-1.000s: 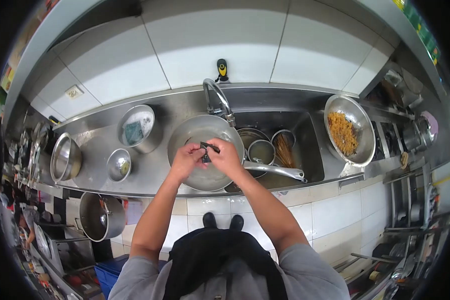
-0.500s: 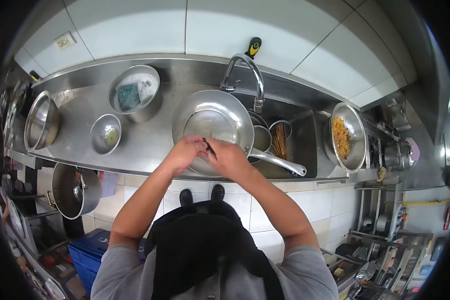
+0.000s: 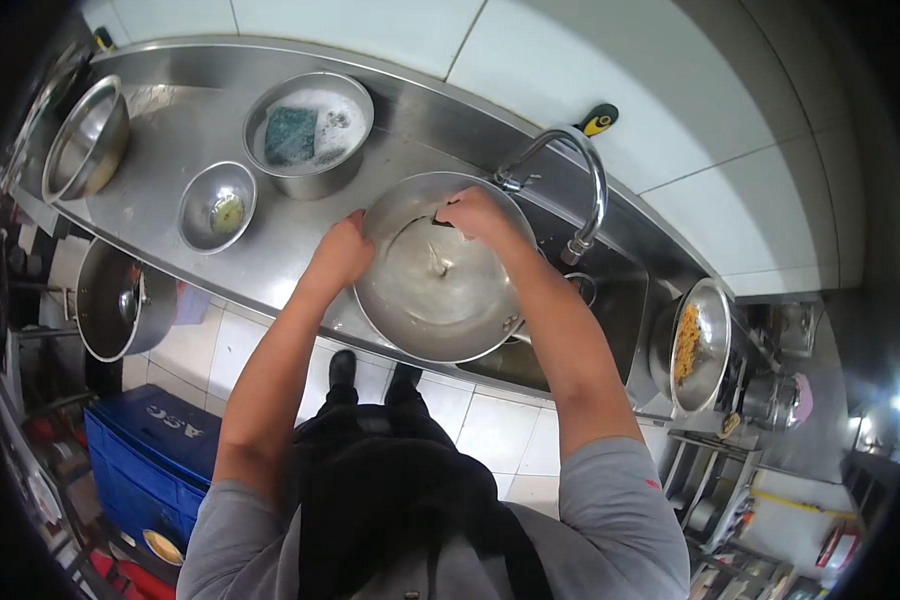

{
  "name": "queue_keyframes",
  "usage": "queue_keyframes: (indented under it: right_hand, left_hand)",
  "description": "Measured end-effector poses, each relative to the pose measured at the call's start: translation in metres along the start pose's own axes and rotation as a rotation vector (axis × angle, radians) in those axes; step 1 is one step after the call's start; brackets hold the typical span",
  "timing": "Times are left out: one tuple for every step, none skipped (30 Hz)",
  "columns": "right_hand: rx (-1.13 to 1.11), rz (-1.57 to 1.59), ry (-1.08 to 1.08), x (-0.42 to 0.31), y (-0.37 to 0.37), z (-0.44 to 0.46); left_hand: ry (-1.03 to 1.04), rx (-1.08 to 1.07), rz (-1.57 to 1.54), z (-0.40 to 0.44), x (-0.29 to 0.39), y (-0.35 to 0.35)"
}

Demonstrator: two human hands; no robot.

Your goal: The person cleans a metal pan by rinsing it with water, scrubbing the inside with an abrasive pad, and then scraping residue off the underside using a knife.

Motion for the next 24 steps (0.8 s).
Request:
queue_keyframes:
  right_hand:
    - [-0.053,0.109,0.039,0.003,0.001,0.004]
    - [-0.055,0.095,0.042,0.005,0.004,0.012]
    - [-0.064,0.237,0.08,0.019,0.012,0.03]
    - [-0.073,0.383,0.122,0.021,0.018,0.032]
    - [-0.078,0.375,0.133,0.024,0.027,0.032]
    - [-0.036,0.39,0.178,0.014,0.033,0.02]
    - [0.01,0.407,0.222,0.01,0.038,0.015]
    - [0.013,0.405,0.228,0.006,0.043,0.014]
    - [0.01,0.442,0.169,0.001,0.047,0.019]
    - [0.006,0.481,0.113,-0.003,0.051,0.021]
    - [0.012,0.481,0.12,-0.001,0.052,0.022]
    - [-0.02,0.371,0.142,-0.004,0.053,0.02]
    - [-0.049,0.265,0.168,-0.005,0.054,0.017]
    - [-0.042,0.266,0.178,-0.004,0.059,0.009]
    - [-0.029,0.25,0.151,-0.012,0.063,-0.005]
    - [-0.023,0.23,0.127,-0.02,0.067,-0.015]
    - [-0.024,0.231,0.14,-0.011,0.071,-0.009]
    - [0.106,0.311,0.105,0.002,0.062,0.012]
    - [0.233,0.388,0.062,0.0,0.052,0.02]
    - [0.233,0.39,0.067,0.007,0.059,0.019]
    - [0.273,0.09,-0.061,-0.003,0.061,0.007]
    - [0.31,-0.217,-0.192,-0.013,0.065,-0.005]
    - [0.314,-0.224,-0.193,-0.013,0.075,-0.015]
    - [0.437,-0.196,-0.26,-0.014,0.085,-0.03]
  left_hand:
    - [-0.006,0.008,-0.014,0.0,-0.001,0.001]
    - [-0.031,0.007,-0.052,-0.002,-0.003,0.003]
    - [-0.058,0.003,-0.089,-0.006,-0.004,0.004]
    - [-0.065,0.0,-0.101,-0.009,-0.006,0.007]
    - [-0.049,0.031,-0.14,-0.012,-0.007,0.007]
    - [-0.031,0.063,-0.178,-0.015,-0.007,0.007]
    - [-0.032,0.059,-0.184,-0.018,-0.004,0.008]
    - [-0.077,0.076,-0.212,-0.023,-0.003,0.01]
    - [-0.121,0.098,-0.242,-0.027,-0.003,0.011]
    - [-0.119,0.094,-0.246,-0.029,-0.003,0.015]
    - [-0.113,0.114,-0.253,-0.031,-0.004,0.018]
    - [-0.108,0.142,-0.265,-0.032,-0.005,0.019]
    - [-0.105,0.137,-0.272,-0.034,-0.007,0.022]
    - [-0.075,0.167,-0.285,-0.037,-0.007,0.023]
    - [-0.046,0.208,-0.299,-0.036,-0.004,0.019]
    - [-0.05,0.209,-0.309,-0.036,-0.004,0.019]
    - [-0.041,0.172,-0.31,-0.039,-0.003,0.022]
    - [-0.028,0.145,-0.312,-0.038,-0.001,0.023]
    - [-0.028,0.15,-0.316,-0.035,0.0,0.021]
    - [-0.035,0.131,-0.315,-0.035,0.001,0.022]
    - [-0.039,0.115,-0.316,-0.034,0.001,0.022]
    - [-0.037,0.118,-0.323,-0.031,-0.004,0.026]
    - [-0.002,0.177,-0.352,-0.028,-0.007,0.028]
    - [0.032,0.231,-0.38,-0.028,-0.01,0.028]
Point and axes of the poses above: each hand's wrist, its own z-axis towards the middle knuckle, its own y-axis out of the palm, x = y × z, the point moved 7 cm from there along z, towards the middle knuckle, and after that the axes turned 7 degrees about -z, right-handed, at the moved point
